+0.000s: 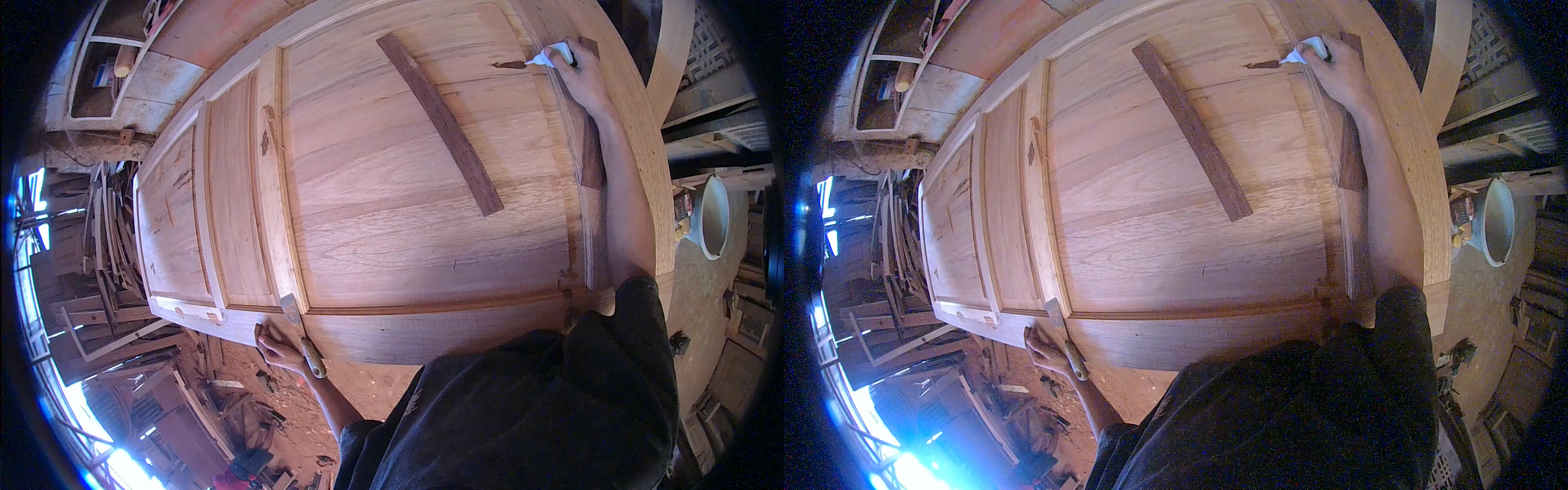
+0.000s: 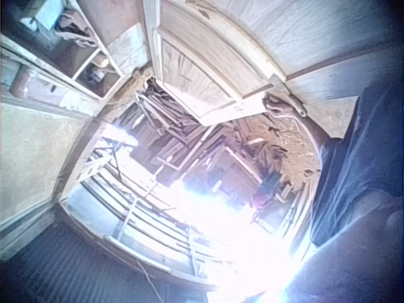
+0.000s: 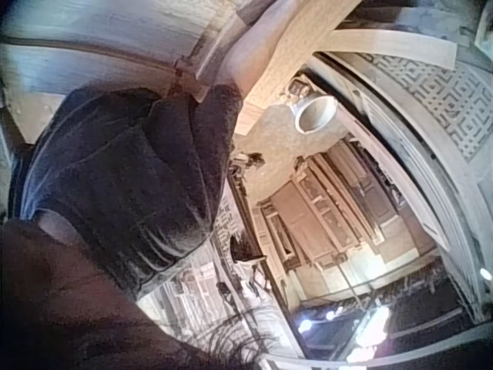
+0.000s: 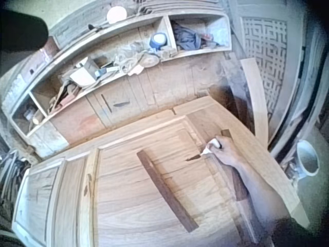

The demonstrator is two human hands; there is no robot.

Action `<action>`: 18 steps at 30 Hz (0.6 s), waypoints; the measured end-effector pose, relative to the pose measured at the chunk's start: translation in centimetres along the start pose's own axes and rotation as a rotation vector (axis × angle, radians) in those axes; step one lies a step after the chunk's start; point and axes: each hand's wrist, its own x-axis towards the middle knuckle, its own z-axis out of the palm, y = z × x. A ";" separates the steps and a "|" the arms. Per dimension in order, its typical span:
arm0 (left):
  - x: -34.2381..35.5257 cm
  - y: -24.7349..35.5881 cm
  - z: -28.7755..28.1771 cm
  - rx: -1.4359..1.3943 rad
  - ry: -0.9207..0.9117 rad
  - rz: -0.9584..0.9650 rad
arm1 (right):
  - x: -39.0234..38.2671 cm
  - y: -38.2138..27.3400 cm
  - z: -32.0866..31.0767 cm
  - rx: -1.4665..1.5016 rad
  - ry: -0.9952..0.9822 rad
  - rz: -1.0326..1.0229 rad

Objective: The person applies wood filler to gaps in a wooden door frame, smooths it with a putty knife and fingers, and sands the area with a sanding disc.

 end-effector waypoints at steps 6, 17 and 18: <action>0.1 0.1 0.0 0.040 -0.006 0.030 | 0.0 -0.1 -0.1 0.042 -0.006 0.031; -0.2 0.6 0.4 -0.026 -0.006 -0.009 | 0.0 -0.1 -0.1 0.010 0.006 0.016; -0.1 0.5 0.2 -0.023 -0.006 -0.008 | 0.0 -0.2 -0.1 0.007 0.007 0.019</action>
